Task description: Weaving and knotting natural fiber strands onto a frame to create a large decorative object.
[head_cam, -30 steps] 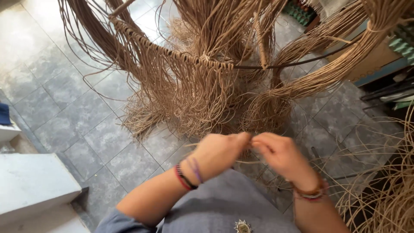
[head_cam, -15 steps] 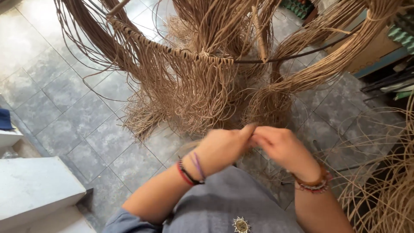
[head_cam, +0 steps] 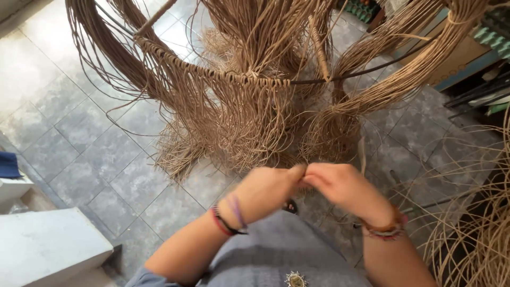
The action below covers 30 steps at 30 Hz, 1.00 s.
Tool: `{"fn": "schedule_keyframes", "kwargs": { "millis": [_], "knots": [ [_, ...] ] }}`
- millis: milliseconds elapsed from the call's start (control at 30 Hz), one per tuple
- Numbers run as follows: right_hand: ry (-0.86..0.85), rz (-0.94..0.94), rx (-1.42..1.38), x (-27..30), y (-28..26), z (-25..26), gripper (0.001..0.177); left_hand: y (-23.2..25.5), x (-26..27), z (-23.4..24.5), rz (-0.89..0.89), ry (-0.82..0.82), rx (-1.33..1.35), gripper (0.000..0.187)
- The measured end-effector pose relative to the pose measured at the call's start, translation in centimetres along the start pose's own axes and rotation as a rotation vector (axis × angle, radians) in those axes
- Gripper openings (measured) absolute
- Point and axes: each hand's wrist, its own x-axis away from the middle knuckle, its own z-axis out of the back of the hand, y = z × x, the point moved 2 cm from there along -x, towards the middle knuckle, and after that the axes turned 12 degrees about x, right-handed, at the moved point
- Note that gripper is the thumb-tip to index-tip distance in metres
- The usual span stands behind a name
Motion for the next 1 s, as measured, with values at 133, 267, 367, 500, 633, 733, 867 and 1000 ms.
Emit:
{"fn": "schedule_keyframes", "kwargs": {
  "millis": [133, 267, 367, 500, 633, 733, 867, 1000],
  "knots": [
    [0.024, -0.156, 0.02, 2.1, 3.5, 1.1, 0.029, -4.7, 4.0, 4.3, 0.126, -0.035, -0.081, 0.02],
    [0.057, -0.194, -0.013, 1.1, 2.3, -1.1, 0.021, -4.8, 5.0, 6.0, 0.144, -0.178, -0.076, 0.03],
    [0.067, 0.008, 0.054, -1.7, -1.7, -2.2, 0.017, 1.8, 1.3, 7.2, -0.093, 0.011, 0.259, 0.097],
    [0.071, 0.013, 0.018, -1.2, -1.6, -0.1, 0.018, -0.9, 1.6, 3.9, 0.002, -0.019, 0.126, 0.046],
    [0.048, -0.182, 0.086, 0.0, 2.2, 2.0, 0.026, -6.4, 3.8, 6.1, 0.1, 0.005, -0.035, 0.021],
    [-0.091, -0.323, 0.208, -2.1, 1.9, 4.2, 0.024, -6.5, 2.7, 6.8, 0.106, 0.047, 0.006, 0.038],
    [0.08, 0.206, 0.245, -5.6, 2.4, 2.3, 0.016, 0.6, -3.1, 6.4, -0.123, 0.243, 0.356, 0.093],
    [0.01, 0.248, 0.189, -6.8, 4.3, 6.5, 0.018, -0.5, -6.3, 4.1, 0.063, 0.242, 0.272, 0.057]
  ]
}}
